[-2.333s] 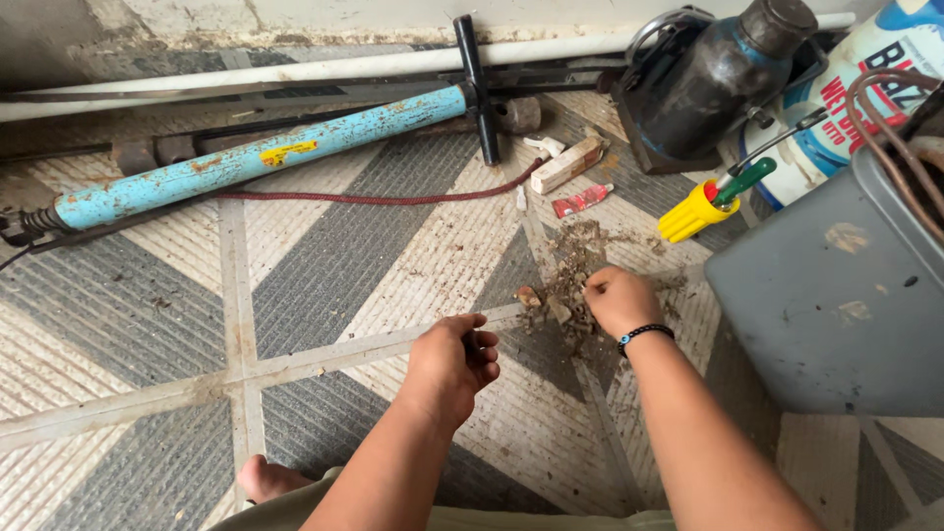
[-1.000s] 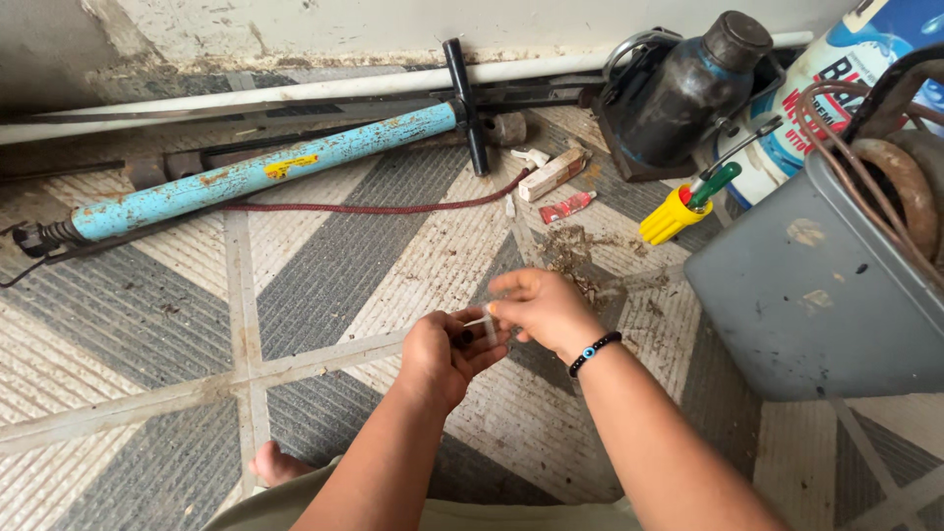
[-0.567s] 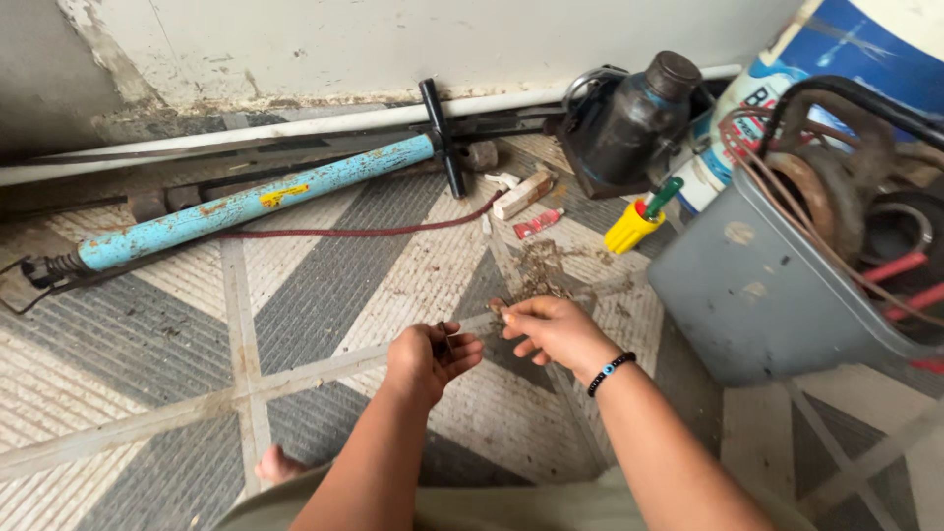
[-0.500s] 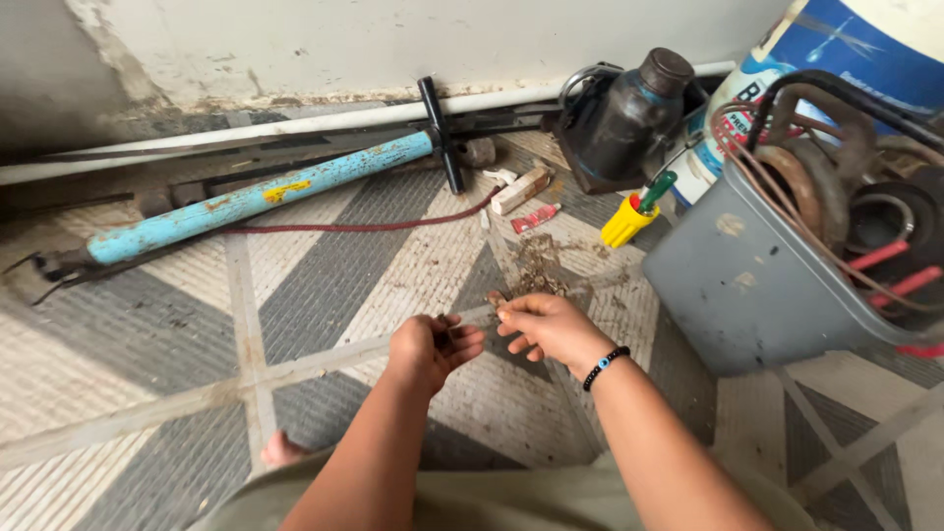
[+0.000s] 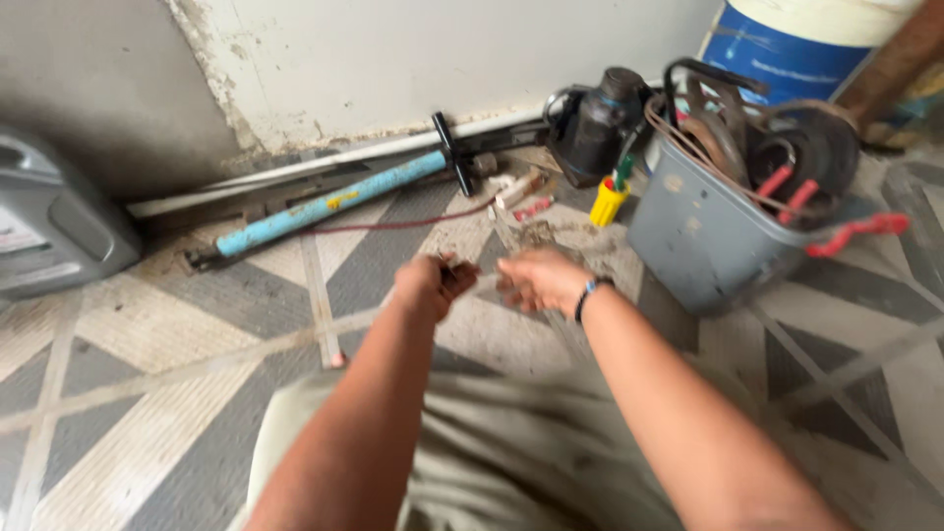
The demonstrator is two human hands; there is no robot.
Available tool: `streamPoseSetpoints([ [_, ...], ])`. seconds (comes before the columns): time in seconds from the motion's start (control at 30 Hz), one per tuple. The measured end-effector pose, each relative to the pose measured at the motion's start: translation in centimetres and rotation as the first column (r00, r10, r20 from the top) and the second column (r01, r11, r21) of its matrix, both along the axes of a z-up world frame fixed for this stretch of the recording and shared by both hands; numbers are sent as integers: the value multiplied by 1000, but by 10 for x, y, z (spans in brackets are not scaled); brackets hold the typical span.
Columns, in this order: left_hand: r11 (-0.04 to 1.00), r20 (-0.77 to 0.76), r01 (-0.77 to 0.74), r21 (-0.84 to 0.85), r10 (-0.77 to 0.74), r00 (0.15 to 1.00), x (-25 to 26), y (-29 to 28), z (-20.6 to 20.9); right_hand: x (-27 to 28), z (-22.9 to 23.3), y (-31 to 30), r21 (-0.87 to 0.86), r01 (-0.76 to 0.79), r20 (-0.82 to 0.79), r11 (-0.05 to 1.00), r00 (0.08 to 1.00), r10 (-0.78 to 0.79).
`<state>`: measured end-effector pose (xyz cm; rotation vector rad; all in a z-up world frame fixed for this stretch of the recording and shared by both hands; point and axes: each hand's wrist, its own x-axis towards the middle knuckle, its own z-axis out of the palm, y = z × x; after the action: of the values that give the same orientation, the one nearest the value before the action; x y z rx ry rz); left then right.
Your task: The person sits on a tiled floor and uses their hands to pick up and separate small pieces of debris, including wood chips and dirt, from a pile. They also handle a small rectangular box and a yellow tool holder, moving them aside to access the debris.
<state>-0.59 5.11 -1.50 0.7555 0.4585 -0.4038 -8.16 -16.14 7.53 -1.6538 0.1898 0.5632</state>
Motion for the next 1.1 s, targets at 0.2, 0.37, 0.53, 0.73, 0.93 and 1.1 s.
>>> streamPoseSetpoints([
  [0.2, 995, 76, -30, 99, 22, 997, -47, 23, 62, -35, 61, 12, -68, -20, 99, 998, 995, 27],
  [0.37, 1000, 62, -11, 25, 9, 998, -63, 12, 79, -51, 76, 36, -148, -40, 136, 988, 989, 60],
  [0.53, 1000, 22, -30, 0, 30, 999, -39, -24, 37, -32, 36, 14, -124, -20, 85, 992, 996, 31],
  [0.73, 977, -4, -116, -181, 118, 993, -17, -48, -5, 15, -4, -20, -246, 89, 83, 965, 994, -71],
  [0.93, 959, 47, -178, -219, 193, 980, 7, -59, -21, 71, -79, -78, -148, 232, 154, 961, 966, -209],
  [1.1, 979, 31, -103, -176, 110, 993, 11, -63, -34, 108, -158, -131, -299, 380, 297, 875, 909, -293],
])
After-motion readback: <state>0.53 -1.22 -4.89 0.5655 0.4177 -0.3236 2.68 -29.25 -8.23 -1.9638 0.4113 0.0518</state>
